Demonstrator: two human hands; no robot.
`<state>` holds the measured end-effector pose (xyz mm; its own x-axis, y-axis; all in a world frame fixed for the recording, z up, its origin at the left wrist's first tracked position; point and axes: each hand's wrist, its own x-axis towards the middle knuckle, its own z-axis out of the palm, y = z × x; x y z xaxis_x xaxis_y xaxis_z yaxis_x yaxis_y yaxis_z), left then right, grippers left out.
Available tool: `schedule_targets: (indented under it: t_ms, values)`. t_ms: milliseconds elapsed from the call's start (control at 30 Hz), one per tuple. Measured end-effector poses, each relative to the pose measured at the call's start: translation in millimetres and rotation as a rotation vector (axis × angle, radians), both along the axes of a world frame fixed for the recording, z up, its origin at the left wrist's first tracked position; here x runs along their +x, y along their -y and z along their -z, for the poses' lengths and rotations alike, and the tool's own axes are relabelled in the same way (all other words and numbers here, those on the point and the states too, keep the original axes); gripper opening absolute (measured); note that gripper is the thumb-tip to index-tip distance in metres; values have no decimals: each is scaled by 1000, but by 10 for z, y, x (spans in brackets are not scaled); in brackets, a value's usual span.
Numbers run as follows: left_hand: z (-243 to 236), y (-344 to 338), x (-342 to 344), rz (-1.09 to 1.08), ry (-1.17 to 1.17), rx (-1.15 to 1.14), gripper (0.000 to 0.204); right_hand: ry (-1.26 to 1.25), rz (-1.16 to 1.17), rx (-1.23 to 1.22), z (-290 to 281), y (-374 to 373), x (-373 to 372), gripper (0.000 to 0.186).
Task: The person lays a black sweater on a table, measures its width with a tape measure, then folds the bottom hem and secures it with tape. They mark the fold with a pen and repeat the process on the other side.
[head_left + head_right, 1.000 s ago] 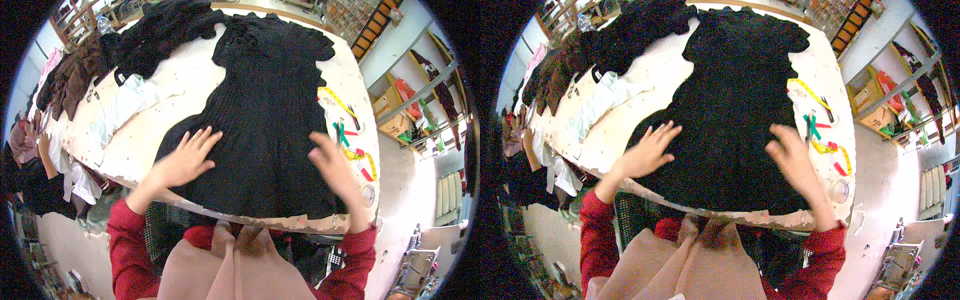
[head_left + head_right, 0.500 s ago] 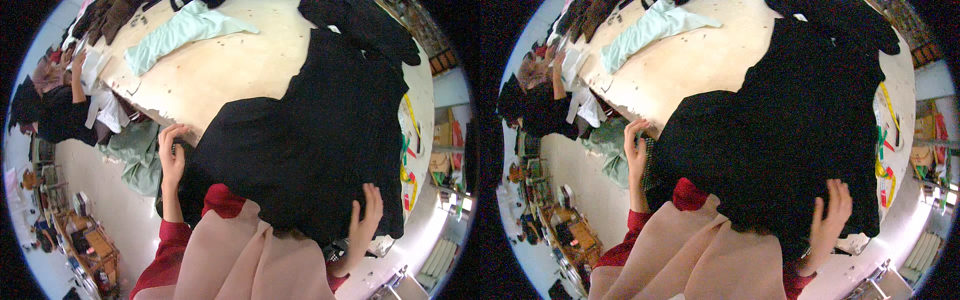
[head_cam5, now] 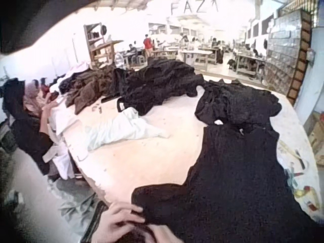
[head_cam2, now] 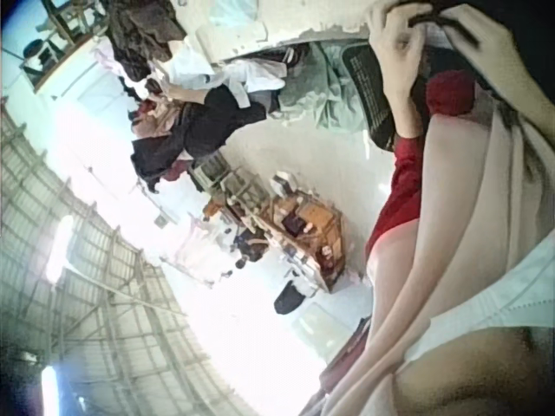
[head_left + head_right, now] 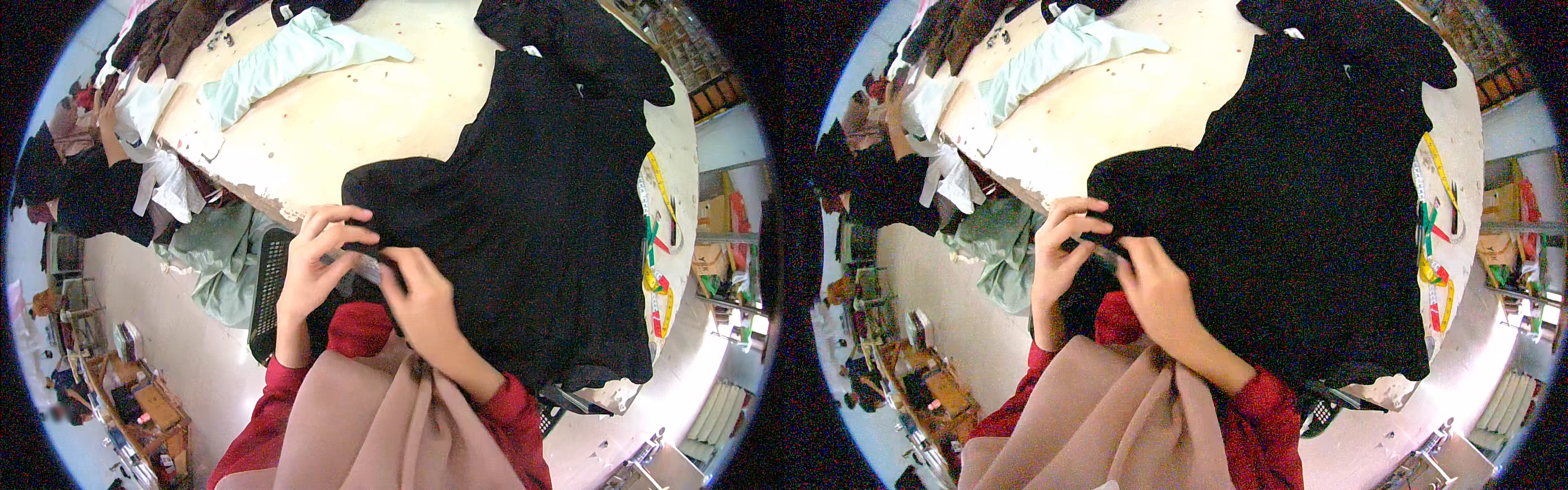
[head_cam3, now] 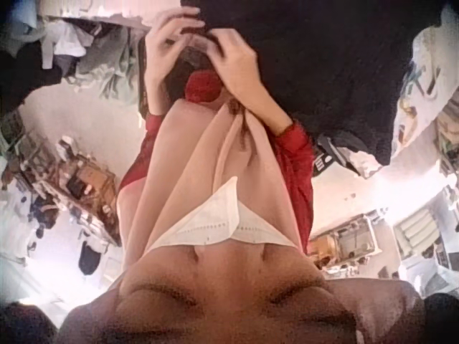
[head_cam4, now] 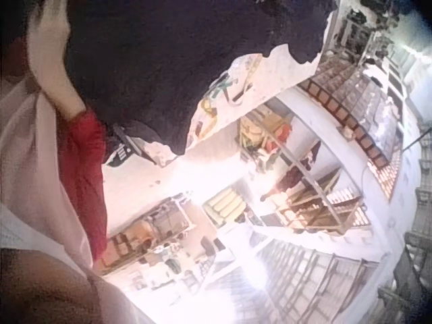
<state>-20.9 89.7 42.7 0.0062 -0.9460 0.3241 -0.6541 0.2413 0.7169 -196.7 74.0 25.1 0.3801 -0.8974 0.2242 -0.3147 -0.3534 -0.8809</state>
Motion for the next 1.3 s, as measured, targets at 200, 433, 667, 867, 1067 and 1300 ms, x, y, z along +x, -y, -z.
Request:
schedule_targets:
  t_ms: [200, 433, 667, 867, 1067, 1300]
  values:
    - [-163, 246, 46, 57, 8, 50, 34, -32, 29, 323, -384, 238, -823, 17]
    - [-149, 276, -29, 73, -700, 435, 31, -184, 56, 500, -329, 269, -1170, 19]
    - [-181, 207, -381, -64, -778, 347, 21, -7, 21, 255, -405, 247, -882, 44]
    - [-217, 157, -406, -55, -832, 266, 18, 110, 75, 25, -380, 93, -654, 34]
    - [-277, 137, -412, -56, -819, 231, 15, 65, 140, -109, -360, 6, -653, 22]
    - [-445, 119, -331, 192, -235, -42, 35, 15, 188, -199, -479, 18, -774, 19]
